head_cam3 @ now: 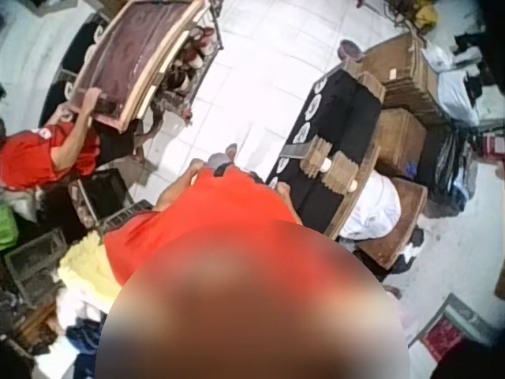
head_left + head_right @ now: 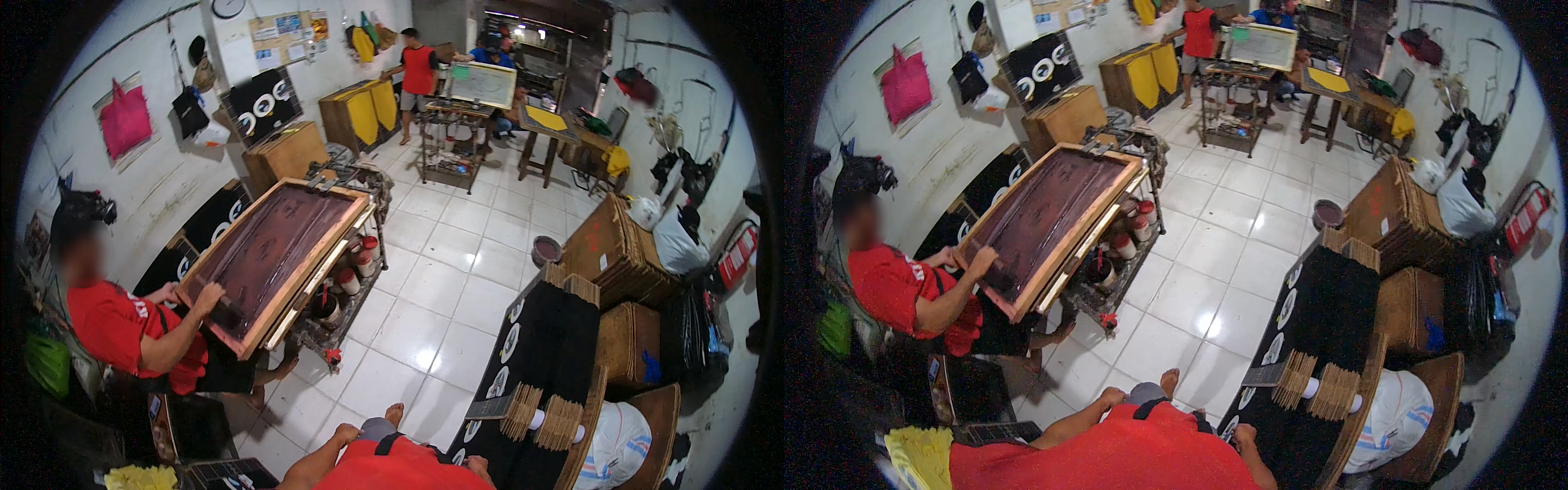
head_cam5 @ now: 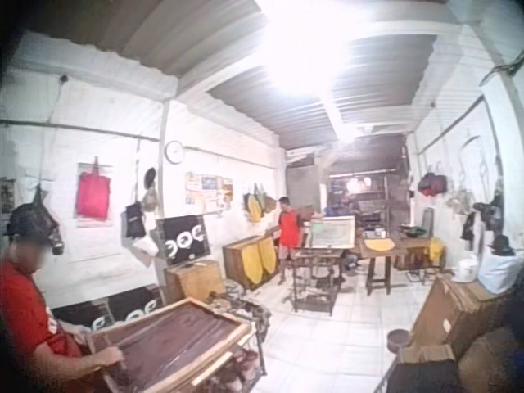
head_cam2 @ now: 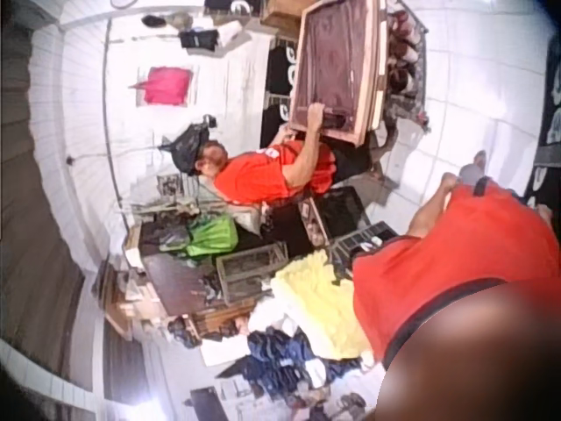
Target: The person assists a coworker in a screen-printing operation by taking printed black tote bags from the press and stacking them on a nearby pile. The coworker applies ink to the screen and pulls the squeegee to print the design.
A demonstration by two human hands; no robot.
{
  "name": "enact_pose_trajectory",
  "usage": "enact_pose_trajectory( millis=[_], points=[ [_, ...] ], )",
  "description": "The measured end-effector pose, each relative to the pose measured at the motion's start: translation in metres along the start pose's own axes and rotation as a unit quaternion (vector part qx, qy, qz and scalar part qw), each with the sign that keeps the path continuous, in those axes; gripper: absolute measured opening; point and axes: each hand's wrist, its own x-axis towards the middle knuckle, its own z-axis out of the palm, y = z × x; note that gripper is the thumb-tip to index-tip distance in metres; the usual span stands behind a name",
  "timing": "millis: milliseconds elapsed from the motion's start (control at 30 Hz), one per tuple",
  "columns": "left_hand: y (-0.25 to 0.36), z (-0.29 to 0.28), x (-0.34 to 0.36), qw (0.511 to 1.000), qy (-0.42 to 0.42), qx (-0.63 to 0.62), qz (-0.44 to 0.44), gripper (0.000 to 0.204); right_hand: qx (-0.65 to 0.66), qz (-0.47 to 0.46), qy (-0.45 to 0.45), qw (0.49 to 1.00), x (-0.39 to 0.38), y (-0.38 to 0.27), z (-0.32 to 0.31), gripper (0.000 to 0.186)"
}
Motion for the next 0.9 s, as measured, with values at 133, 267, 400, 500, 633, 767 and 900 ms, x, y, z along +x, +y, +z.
enact_pose_trajectory(
  millis=[133,267,400,500,633,767,900],
  points=[
    [0.019,-0.013,-0.009,0.992,0.002,-0.092,-0.085,0.032,0.063,0.054,0.021,0.996,0.005,-0.011,0.002,0.019],
    [0.009,-0.017,-0.012,0.982,0.042,-0.175,-0.063,0.033,-0.010,-0.080,-0.020,0.997,0.027,-0.007,0.009,0.016],
    [-0.012,-0.027,0.006,0.998,0.021,-0.034,-0.057,0.034,0.251,0.148,0.059,0.955,0.060,-0.013,0.027,0.015],
    [-0.031,-0.035,0.030,0.997,0.011,0.063,-0.038,0.034,0.303,0.125,0.015,0.945,0.074,-0.021,0.030,0.015],
    [-0.048,-0.050,0.074,0.997,-0.001,0.076,0.018,0.034,-0.032,-0.046,-0.032,0.998,0.086,-0.044,0.027,0.014],
    [-0.046,-0.086,0.110,0.994,0.042,-0.011,0.095,0.033,-0.009,-0.030,-0.011,0.999,0.101,-0.096,0.039,0.018],
    [-0.020,-0.128,0.123,0.978,0.011,-0.204,-0.036,0.020,0.251,0.113,0.035,0.961,0.108,-0.169,0.062,0.019]
  ],
)
